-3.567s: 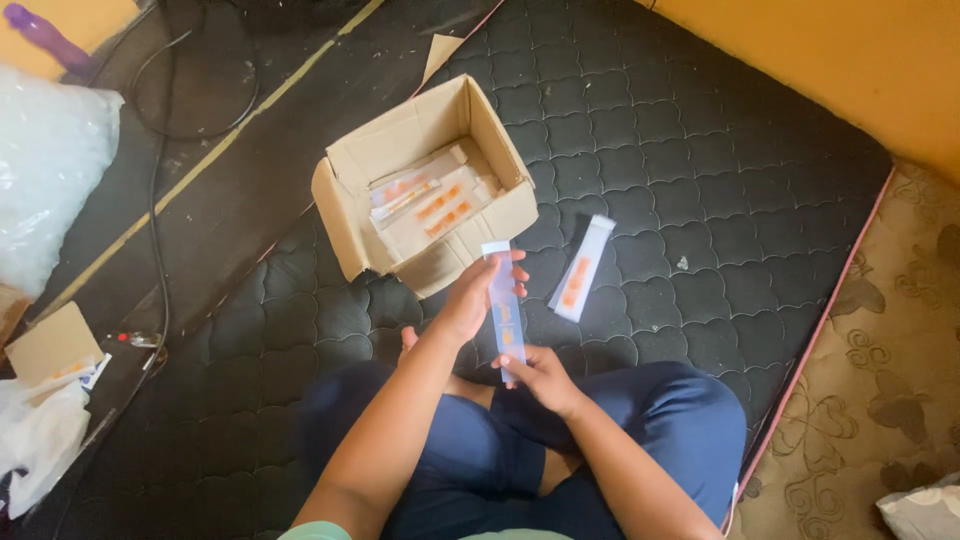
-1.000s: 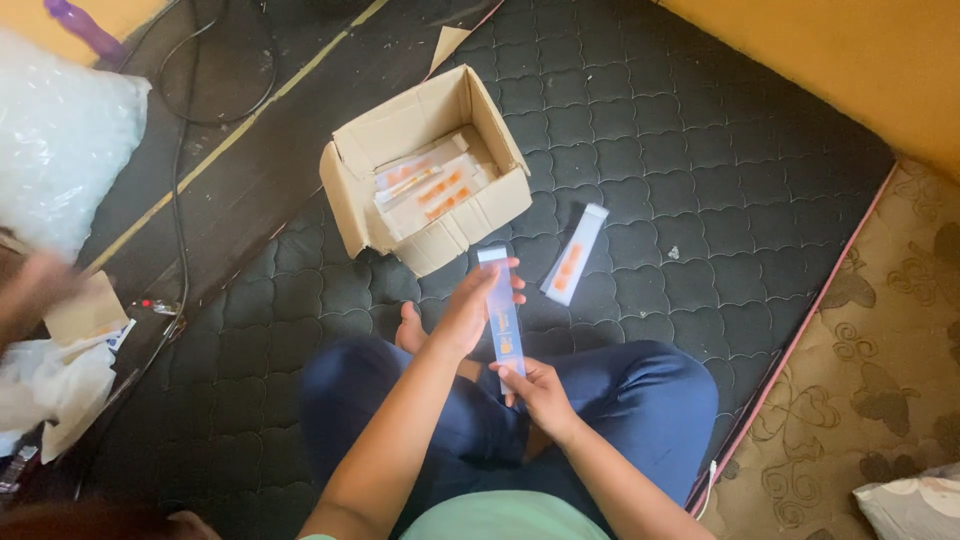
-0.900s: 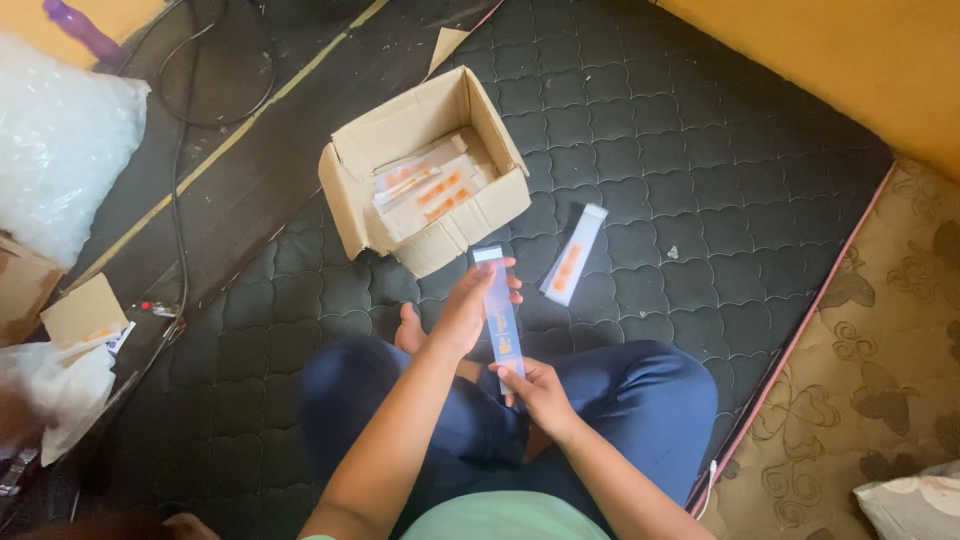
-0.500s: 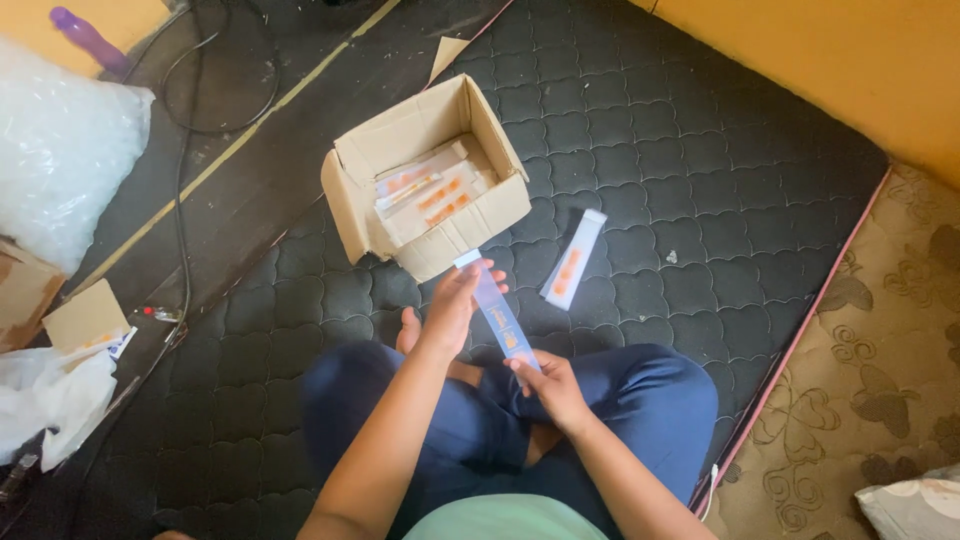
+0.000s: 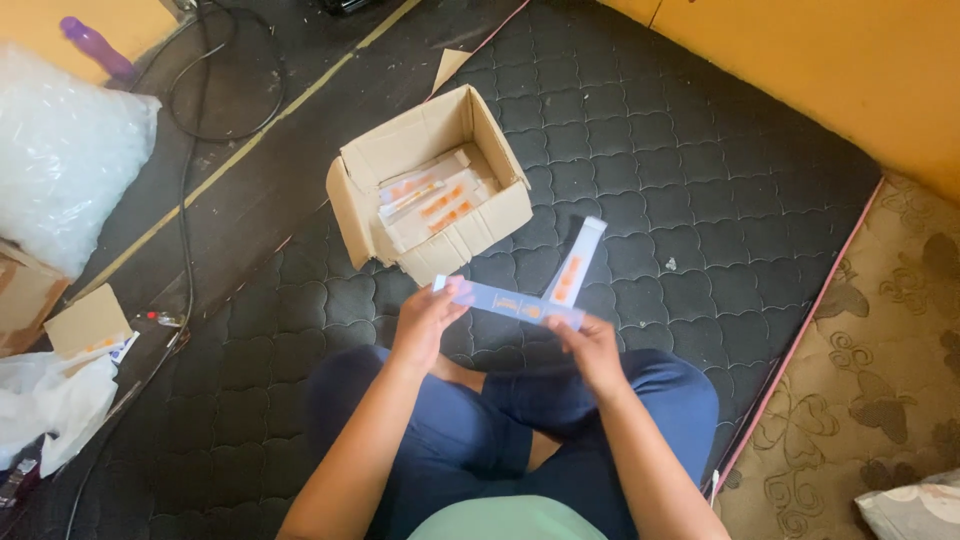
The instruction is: The person sorts through several packaged items in a cardboard box, holding them up by hand and then placing them back into the box.
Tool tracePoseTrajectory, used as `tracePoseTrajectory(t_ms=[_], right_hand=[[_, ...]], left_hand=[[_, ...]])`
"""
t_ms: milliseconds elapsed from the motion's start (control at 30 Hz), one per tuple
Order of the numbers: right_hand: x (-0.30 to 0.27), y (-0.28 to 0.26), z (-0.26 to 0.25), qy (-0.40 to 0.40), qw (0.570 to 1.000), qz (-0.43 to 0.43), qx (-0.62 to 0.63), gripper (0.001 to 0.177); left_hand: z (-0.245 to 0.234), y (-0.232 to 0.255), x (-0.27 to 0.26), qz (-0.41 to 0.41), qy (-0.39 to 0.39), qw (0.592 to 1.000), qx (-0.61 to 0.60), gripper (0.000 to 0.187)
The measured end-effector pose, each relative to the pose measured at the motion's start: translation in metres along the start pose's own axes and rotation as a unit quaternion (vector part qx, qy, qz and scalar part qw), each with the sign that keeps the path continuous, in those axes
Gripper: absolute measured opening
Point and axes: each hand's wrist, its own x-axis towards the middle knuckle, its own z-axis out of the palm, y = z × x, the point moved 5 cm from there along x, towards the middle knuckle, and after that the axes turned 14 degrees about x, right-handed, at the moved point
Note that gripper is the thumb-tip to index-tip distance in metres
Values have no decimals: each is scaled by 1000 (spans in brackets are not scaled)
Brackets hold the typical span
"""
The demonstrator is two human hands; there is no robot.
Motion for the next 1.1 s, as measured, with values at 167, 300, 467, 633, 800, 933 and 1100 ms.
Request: tracePoseTrajectory(t_ms=[167, 300, 467, 633, 800, 933, 1100], right_hand=[[26, -1, -12, 25, 999, -38, 6, 16], [29, 4, -6, 56, 993, -55, 84, 8], [27, 35, 1, 49, 976, -50, 208, 12], [20, 39, 20, 4, 977, -31, 212, 11], [7, 15, 46, -33, 983, -50, 173, 18], [10, 30, 52, -44, 989, -36, 135, 22], [2, 14, 73, -39, 989, -24, 141, 20]], left_hand=[[-8, -20, -12, -26, 8, 1000, -3, 32], [-3, -27, -21, -47, 24, 998, -46, 27], [1, -25, -24, -44, 21, 997, -62, 22], [7, -25, -21, -39, 4, 998, -43, 23], [11, -38, -16, -43, -11, 999, -19, 19], [12, -42, -16, -43, -14, 999, -12, 21], [13, -40, -20, -40, 11, 999, -9, 26]])
